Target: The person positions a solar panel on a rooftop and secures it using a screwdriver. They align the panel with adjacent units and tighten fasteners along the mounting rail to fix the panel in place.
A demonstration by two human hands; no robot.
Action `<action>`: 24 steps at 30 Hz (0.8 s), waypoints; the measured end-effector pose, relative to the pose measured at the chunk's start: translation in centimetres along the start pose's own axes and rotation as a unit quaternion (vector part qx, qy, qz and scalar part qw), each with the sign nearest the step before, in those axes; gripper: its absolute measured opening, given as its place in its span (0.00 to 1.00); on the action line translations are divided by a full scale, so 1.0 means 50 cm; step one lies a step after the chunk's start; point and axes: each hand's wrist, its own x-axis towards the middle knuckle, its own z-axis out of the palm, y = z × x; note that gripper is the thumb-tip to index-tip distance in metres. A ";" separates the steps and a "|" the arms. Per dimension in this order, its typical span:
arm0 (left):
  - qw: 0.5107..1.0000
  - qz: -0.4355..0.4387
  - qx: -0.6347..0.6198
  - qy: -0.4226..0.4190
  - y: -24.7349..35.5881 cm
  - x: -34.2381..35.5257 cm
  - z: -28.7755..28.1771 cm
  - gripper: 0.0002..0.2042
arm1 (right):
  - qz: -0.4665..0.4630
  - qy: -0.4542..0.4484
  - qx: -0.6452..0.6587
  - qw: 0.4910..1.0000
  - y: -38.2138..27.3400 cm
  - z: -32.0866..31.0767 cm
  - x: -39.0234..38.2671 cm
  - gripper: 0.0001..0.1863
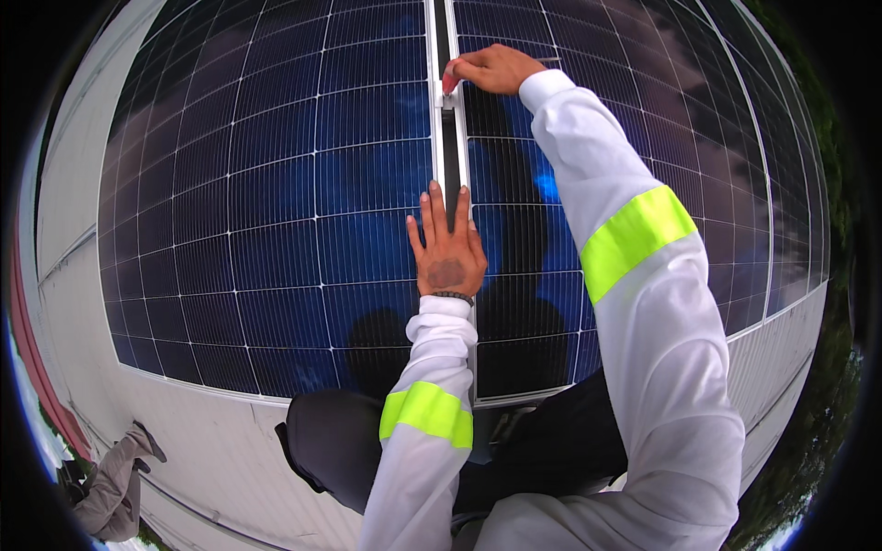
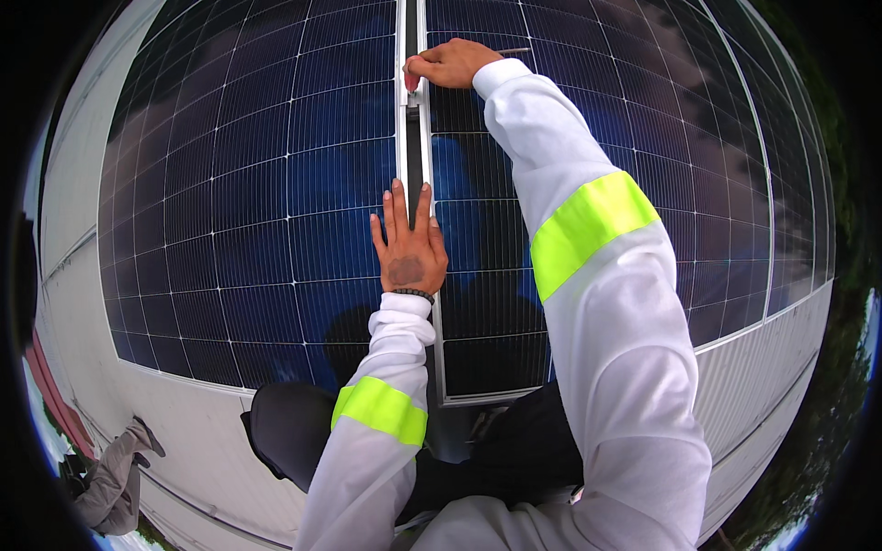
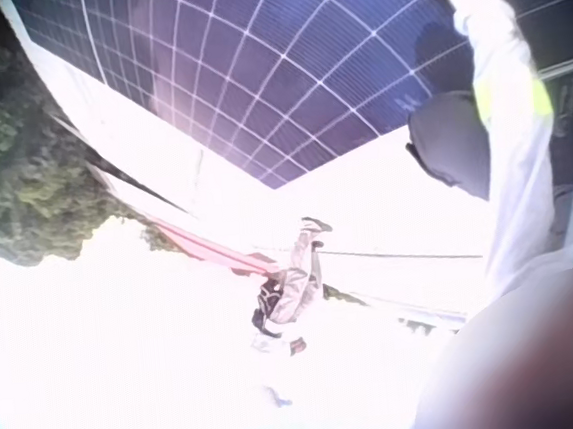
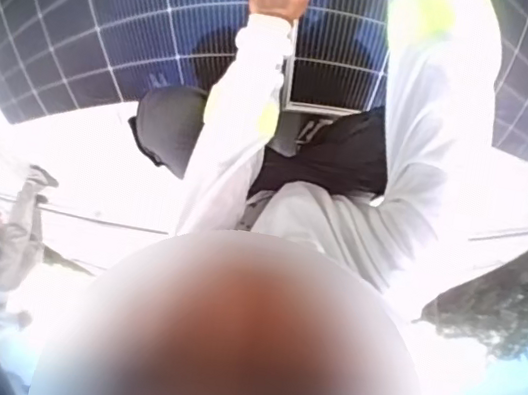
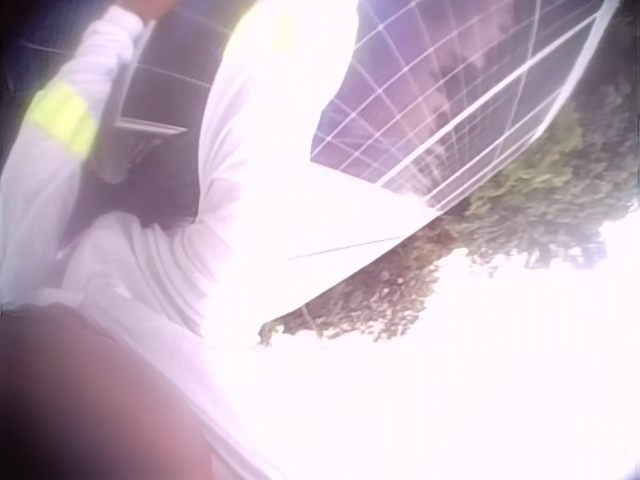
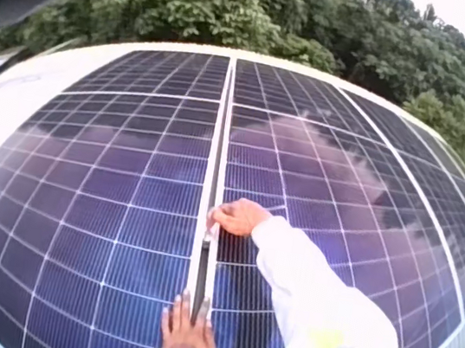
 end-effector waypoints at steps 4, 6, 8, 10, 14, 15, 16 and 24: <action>1.000 0.000 0.004 -0.001 0.001 -0.001 0.001 0.26 | 0.016 -0.048 -0.036 0.998 -0.014 -0.012 0.005 0.30; 1.000 0.000 0.007 -0.003 0.000 -0.002 0.002 0.26 | -0.037 -0.056 -0.109 0.992 -0.020 -0.017 0.011 0.31; 1.000 0.001 0.010 0.000 0.001 -0.001 0.003 0.26 | -0.026 -0.055 -0.109 0.992 -0.025 -0.013 0.013 0.31; 1.000 0.000 0.009 -0.003 0.002 -0.002 0.002 0.25 | -0.023 -0.030 -0.123 0.992 -0.022 -0.001 0.009 0.30; 1.000 -0.001 0.011 0.000 0.002 0.001 0.002 0.25 | -0.050 0.005 -0.193 0.980 0.017 0.016 -0.014 0.39; 1.000 0.001 0.014 -0.001 0.002 0.000 0.001 0.25 | -0.059 0.020 -0.164 0.984 0.035 0.010 -0.015 0.49; 1.000 0.001 0.017 -0.002 0.001 0.000 0.001 0.25 | -0.039 0.013 -0.150 0.988 0.057 0.000 -0.017 0.49; 1.000 0.004 0.015 0.002 0.000 0.000 0.002 0.25 | 0.045 0.018 -0.149 0.988 0.176 -0.045 -0.024 0.36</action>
